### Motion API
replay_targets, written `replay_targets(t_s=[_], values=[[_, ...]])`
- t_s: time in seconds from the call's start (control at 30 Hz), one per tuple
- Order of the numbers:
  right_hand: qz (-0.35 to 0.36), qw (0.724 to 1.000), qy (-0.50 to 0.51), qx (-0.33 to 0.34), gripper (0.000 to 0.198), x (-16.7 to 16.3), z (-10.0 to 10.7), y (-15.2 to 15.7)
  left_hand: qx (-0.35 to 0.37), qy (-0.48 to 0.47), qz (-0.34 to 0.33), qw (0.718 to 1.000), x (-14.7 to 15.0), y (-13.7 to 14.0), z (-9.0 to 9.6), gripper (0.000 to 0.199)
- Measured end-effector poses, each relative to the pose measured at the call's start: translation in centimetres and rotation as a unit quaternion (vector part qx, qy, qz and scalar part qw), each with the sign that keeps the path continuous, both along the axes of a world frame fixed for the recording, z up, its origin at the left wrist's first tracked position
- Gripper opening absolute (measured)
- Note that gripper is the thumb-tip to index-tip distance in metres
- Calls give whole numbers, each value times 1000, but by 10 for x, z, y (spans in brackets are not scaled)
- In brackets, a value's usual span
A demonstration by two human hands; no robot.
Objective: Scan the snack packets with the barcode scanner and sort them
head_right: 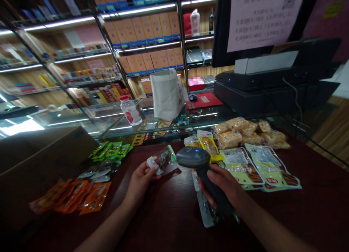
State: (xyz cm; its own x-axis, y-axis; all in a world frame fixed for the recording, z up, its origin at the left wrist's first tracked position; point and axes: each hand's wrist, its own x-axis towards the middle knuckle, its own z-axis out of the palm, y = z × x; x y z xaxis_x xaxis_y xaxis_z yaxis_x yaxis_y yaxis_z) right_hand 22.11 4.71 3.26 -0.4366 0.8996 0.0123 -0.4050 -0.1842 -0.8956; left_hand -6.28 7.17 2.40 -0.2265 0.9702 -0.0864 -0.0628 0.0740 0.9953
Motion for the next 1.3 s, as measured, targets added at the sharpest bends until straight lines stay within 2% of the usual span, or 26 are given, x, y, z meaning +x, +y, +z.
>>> replay_targets(t_s=[0.17, 0.43, 0.7, 0.97, 1.2, 1.3], values=[[-5, 1000, -15, 3, 35, -1, 0, -4, 11, -39, 7, 999, 2, 0, -2, 49], [0, 999, -39, 16, 34, -5, 7, -14, 27, 10, 17, 999, -1, 1, -2, 44], [13, 997, -60, 40, 36, -1, 4, -12, 16, 2, 19, 1000, -2, 2, -6, 30], [8, 998, -60, 20, 36, -2, 8, -13, 3, 93, 21, 995, -2, 2, -5, 26], [17, 998, -50, 30, 36, 0, 8, -10, 22, 10, 7, 1000, -2, 3, -4, 33], [1, 999, -33, 15, 38, 6, 13, -6, 30, 14, 11, 999, -3, 4, -3, 37]])
